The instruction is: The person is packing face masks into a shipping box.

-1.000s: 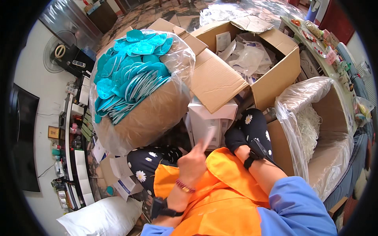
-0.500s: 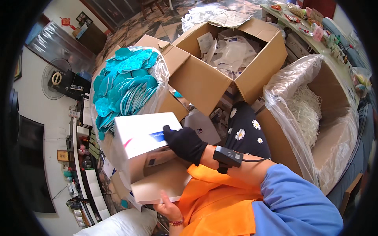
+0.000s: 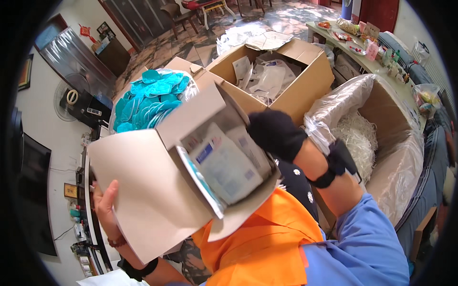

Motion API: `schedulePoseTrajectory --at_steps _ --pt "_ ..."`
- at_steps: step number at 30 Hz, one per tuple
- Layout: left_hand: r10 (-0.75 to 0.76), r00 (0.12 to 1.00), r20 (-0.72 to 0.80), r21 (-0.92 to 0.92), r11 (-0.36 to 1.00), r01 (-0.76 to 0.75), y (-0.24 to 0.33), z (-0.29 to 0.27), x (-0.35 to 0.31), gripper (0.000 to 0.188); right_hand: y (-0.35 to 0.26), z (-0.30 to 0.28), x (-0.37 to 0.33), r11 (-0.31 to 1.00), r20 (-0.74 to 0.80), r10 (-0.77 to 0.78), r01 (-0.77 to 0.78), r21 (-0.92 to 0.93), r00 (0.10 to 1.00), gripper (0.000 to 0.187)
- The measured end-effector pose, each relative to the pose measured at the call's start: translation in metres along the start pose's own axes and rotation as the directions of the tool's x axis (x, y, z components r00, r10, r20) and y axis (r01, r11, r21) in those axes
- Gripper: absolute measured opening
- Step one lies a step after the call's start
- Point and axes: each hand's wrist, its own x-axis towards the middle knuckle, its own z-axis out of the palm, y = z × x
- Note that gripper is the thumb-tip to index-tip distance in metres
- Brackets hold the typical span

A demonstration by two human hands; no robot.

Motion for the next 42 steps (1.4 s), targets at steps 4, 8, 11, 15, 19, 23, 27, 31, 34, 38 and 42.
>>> schedulePoseTrajectory --at_steps 4,8,11,15,19,23,27,31,34,38,42 --pt "-0.102 0.985 0.142 0.038 0.994 0.098 -0.02 -0.007 -0.002 0.031 -0.005 0.033 -0.052 0.995 0.039 0.02 -0.023 0.096 0.999 0.019" --pt "-0.079 0.994 0.069 0.049 0.996 0.076 -0.02 -0.011 -0.038 0.037 0.033 0.04 -0.026 0.779 0.137 0.002 -0.087 0.621 0.991 0.031" --pt "-0.037 0.999 0.04 0.105 0.994 0.033 -0.028 -0.028 -0.058 0.038 0.073 0.052 0.041 0.958 -0.159 0.288 -0.282 0.061 0.944 0.05" --pt "-0.043 0.999 -0.013 0.069 0.997 0.044 -0.03 -0.036 -0.073 0.04 0.136 0.114 0.083 0.937 0.292 0.347 -0.32 -0.139 0.891 0.058" --pt "-0.092 0.995 -0.03 0.008 0.996 0.092 -0.029 -0.04 -0.089 0.056 0.148 0.158 0.098 0.871 0.284 0.467 -0.38 -0.312 0.837 0.044" --pt "-0.098 0.995 -0.001 0.06 0.993 0.098 -0.026 -0.04 -0.09 0.038 0.148 0.185 0.121 0.82 0.125 0.529 -0.467 -0.33 0.84 0.035" --pt "-0.048 0.996 0.081 0.055 0.998 0.043 -0.048 -0.054 -0.079 0.044 0.123 0.209 0.142 0.855 0.068 0.491 -0.465 -0.23 0.868 0.036" --pt "-0.128 0.991 0.031 -0.188 0.973 0.131 -0.059 -0.054 -0.067 0.046 0.095 0.244 0.154 0.908 -0.032 0.39 -0.39 -0.151 0.92 0.024" --pt "-0.145 0.987 0.064 -0.096 0.984 0.15 -0.066 -0.058 -0.055 0.048 0.031 0.249 0.144 0.924 0.118 0.383 -0.381 -0.037 0.916 0.026" --pt "-0.041 0.997 0.069 -0.213 0.975 0.054 -0.076 -0.038 -0.039 0.054 -0.002 0.229 0.123 0.957 0.38 0.22 -0.274 0.094 0.898 0.031" --pt "0.028 0.976 0.216 -0.359 0.932 0.052 -0.081 -0.023 -0.013 0.058 0.048 0.209 0.097 0.443 0.313 0.079 -0.315 0.84 0.946 0.037"
